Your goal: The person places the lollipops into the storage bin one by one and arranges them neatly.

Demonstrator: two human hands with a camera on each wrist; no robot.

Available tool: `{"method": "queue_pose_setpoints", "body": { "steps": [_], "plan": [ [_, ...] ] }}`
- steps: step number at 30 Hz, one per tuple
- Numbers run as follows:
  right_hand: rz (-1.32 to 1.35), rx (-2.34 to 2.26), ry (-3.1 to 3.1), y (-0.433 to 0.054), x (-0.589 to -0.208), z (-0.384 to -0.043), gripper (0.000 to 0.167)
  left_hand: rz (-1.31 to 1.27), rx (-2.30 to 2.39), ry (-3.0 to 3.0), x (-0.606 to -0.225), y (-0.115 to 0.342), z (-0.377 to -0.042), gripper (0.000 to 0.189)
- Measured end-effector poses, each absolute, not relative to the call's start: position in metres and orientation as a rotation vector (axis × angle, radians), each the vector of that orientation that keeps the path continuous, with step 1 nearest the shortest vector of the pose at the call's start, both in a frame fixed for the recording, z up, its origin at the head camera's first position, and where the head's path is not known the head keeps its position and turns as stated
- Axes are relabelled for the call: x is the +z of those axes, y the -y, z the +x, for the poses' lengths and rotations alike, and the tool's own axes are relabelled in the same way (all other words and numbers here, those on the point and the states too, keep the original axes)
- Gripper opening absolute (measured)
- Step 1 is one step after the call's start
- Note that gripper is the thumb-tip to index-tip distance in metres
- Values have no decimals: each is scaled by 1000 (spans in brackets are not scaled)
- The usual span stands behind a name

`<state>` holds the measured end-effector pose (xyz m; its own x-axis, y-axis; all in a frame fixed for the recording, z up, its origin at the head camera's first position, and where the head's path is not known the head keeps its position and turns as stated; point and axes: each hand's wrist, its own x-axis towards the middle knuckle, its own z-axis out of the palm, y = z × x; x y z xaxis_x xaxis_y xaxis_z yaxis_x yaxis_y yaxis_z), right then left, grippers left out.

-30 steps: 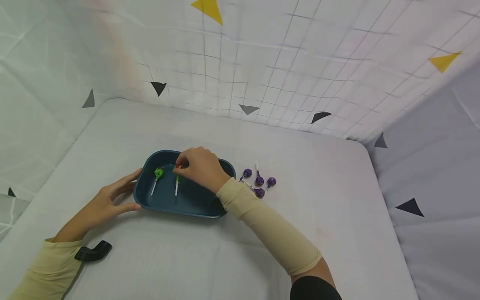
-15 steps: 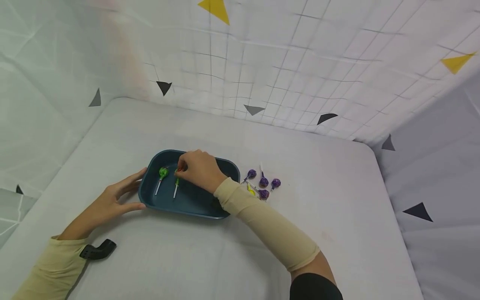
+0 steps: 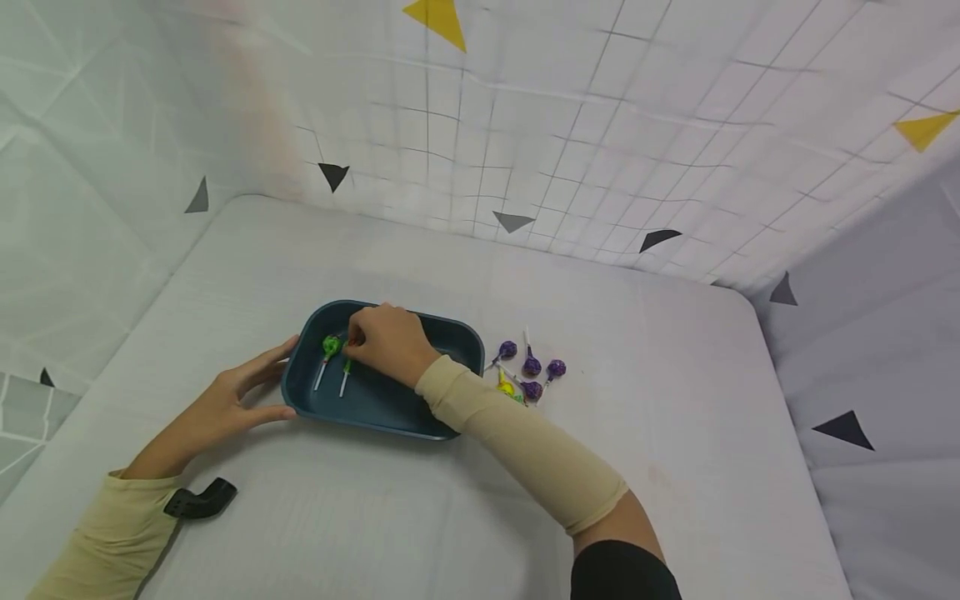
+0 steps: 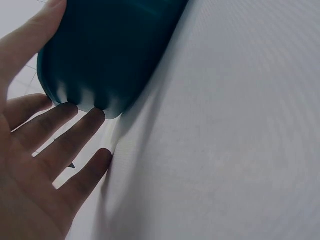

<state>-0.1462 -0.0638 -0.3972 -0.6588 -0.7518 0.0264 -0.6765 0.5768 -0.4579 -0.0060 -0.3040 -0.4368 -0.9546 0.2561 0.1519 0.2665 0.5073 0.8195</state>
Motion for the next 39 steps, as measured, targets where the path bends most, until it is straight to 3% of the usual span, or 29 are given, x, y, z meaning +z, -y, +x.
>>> {"method": "queue_pose_setpoints", "body": {
  "steps": [39],
  "plan": [
    [-1245,-637,-2668,70,-402,-143,18,-434,-1424,2780,-434,303,-4,102]
  ]
}}
